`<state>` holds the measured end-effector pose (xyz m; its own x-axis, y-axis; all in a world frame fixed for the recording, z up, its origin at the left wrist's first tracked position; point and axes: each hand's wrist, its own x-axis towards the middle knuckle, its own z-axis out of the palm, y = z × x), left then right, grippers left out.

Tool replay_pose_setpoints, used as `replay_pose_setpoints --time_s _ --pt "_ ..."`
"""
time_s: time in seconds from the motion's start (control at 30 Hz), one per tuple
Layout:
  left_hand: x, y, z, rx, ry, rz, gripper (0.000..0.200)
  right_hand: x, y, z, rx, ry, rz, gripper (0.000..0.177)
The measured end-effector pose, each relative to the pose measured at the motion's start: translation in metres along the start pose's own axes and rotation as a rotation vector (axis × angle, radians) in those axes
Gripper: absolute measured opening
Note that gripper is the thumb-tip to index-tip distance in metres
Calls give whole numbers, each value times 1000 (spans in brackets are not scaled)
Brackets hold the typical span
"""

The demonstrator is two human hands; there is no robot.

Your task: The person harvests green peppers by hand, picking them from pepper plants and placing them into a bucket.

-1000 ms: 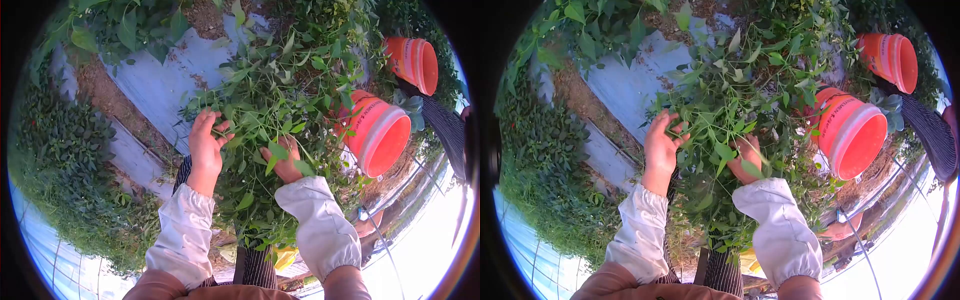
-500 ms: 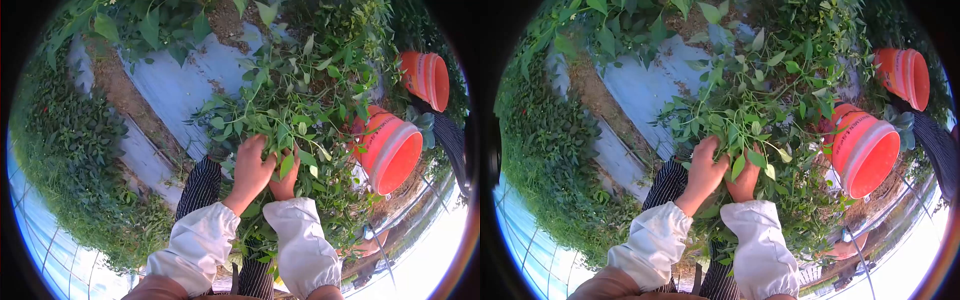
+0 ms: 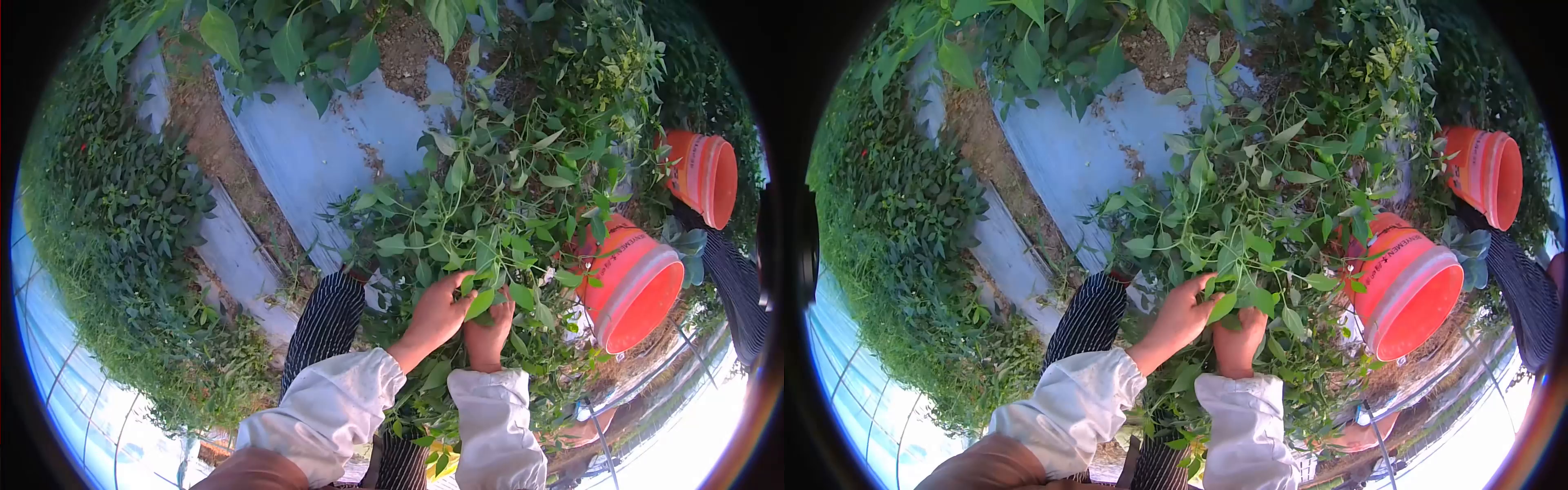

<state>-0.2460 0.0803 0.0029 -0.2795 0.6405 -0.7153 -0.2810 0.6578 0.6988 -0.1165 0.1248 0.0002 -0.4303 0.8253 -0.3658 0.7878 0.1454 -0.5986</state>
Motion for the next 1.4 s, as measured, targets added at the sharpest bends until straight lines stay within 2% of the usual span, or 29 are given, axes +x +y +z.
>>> replay_pose_setpoints --time_s 0.03,0.13,0.23,0.3,0.37,0.4,0.43,0.5,0.53,0.57,0.63,0.7,0.77,0.83,0.9,0.93,1.0,1.03,1.1,1.23,1.3,1.4 --pt "-1 2 1 -71 3 -27 40 1 -4 -2 -6 0 -3 42" --pt "1 1 1 -66 88 -41 30 4 -27 -8 -424 127 -164 53" --pt "5 0 -3 -174 172 -28 24 10 -54 -13 -446 61 -53 50" --pt "10 -4 -2 -320 216 -69 20 11 -59 -14 -468 89 -38 44" --pt "8 5 -7 -464 191 -298 18 4 -45 -4 -370 140 19 42" --pt "8 5 -8 -549 268 -273 19 6 -47 -3 -284 208 39 33" --pt "10 8 -9 -634 345 -247 20 3 -40 -3 -283 224 42 33" --pt "17 6 -14 -688 357 -230 19 -8 -20 3 199 249 338 21" --pt "17 2 -13 -612 299 -293 19 -9 -9 2 207 210 227 13" --pt "16 4 -10 -534 245 -359 18 -10 -5 2 -10 128 205 16" --pt "10 -5 1 -491 233 -334 19 -5 -8 -13 -264 -87 21 24" --pt "8 -9 9 -448 216 -297 20 -4 -11 -19 -278 -103 2 28" --pt "9 -9 12 -457 328 -388 44 -3 -8 -19 -285 -123 -28 32" --pt "12 -14 9 -500 265 -394 49 -4 -3 -19 -330 -130 -98 37" --pt "10 -14 12 -539 219 -390 51 -3 3 -21 -317 -151 -67 36" --pt "9 -11 15 -536 216 -387 51 -1 4 -22 -344 -173 -64 33" --pt "9 -7 22 -501 281 -292 22 1 0 -26 -367 -187 -58 31" --pt "10 -7 23 -497 280 -288 22 0 -7 -30 -421 -179 -92 28" --pt "9 -9 25 -52 302 4 25 -4 -15 -30 -470 -177 -125 25" --pt "11 -13 22 -135 299 -152 25 -8 -26 -29 -429 -221 -40 23" --pt "12 -12 23 -180 300 -144 26 -11 -31 -34 -406 -177 -66 36" --pt "15 -30 23 -290 316 -176 31 -18 -39 -50 -369 -184 -93 37"
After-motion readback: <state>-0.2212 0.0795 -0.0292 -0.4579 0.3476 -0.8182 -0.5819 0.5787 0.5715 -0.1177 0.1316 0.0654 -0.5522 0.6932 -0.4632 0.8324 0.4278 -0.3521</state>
